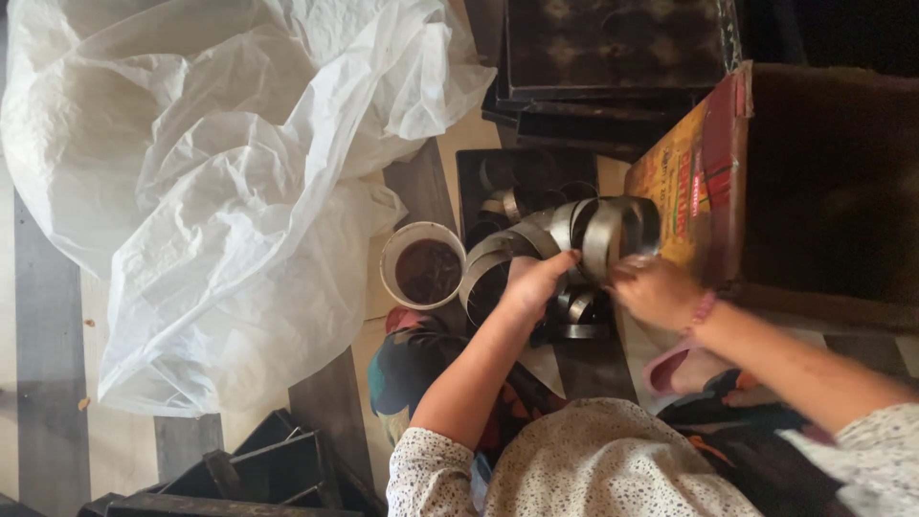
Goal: The recorder is organizing and stacking metal baking molds into a box.
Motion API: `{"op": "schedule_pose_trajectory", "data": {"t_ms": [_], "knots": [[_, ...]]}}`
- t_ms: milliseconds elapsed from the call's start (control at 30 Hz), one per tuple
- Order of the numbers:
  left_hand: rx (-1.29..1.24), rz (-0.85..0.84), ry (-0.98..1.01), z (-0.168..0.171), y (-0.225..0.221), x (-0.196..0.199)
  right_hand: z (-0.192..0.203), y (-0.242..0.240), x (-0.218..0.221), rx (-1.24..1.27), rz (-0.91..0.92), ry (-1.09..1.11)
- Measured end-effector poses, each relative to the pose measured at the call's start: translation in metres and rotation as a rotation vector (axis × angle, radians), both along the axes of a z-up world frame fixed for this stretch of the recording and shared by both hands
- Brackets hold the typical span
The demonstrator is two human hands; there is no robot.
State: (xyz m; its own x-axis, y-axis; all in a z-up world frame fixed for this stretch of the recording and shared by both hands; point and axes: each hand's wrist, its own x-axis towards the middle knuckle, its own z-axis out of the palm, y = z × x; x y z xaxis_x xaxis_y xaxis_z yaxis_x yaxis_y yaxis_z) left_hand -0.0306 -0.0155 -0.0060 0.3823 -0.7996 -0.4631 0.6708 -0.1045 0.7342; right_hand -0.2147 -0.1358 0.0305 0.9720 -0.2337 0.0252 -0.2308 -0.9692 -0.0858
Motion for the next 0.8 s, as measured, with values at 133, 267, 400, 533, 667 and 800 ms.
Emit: {"op": "schedule_pose_trajectory", "data": {"t_ms": [133,267,400,533,667,800], "knots": [[-0.140,-0.034,-0.108,0.017,-0.002,0.006,0.018,-0.021,-0.012,-0.068,0.287,-0.142],[0.279,-0.216,-0.146,0.023,-0.003,0.008,0.015,0.004,0.008,-0.021,0.141,-0.273],[0.094,-0.114,-0.186,0.001,-0.007,0.002,-0.013,0.006,0.005,-0.115,-0.006,0.183],[0.104,-0.192,-0.220,0.003,-0.007,0.006,-0.036,-0.026,-0.028,-0.098,0.216,0.066],[-0.074,-0.183,-0.362,0.010,-0.009,0.019,0.010,-0.023,-0.004,-0.180,0.332,-0.269],[-0.046,-0.158,-0.265,0.001,-0.016,0.018,-0.024,0.000,0.009,-0.104,0.095,-0.089]]}}
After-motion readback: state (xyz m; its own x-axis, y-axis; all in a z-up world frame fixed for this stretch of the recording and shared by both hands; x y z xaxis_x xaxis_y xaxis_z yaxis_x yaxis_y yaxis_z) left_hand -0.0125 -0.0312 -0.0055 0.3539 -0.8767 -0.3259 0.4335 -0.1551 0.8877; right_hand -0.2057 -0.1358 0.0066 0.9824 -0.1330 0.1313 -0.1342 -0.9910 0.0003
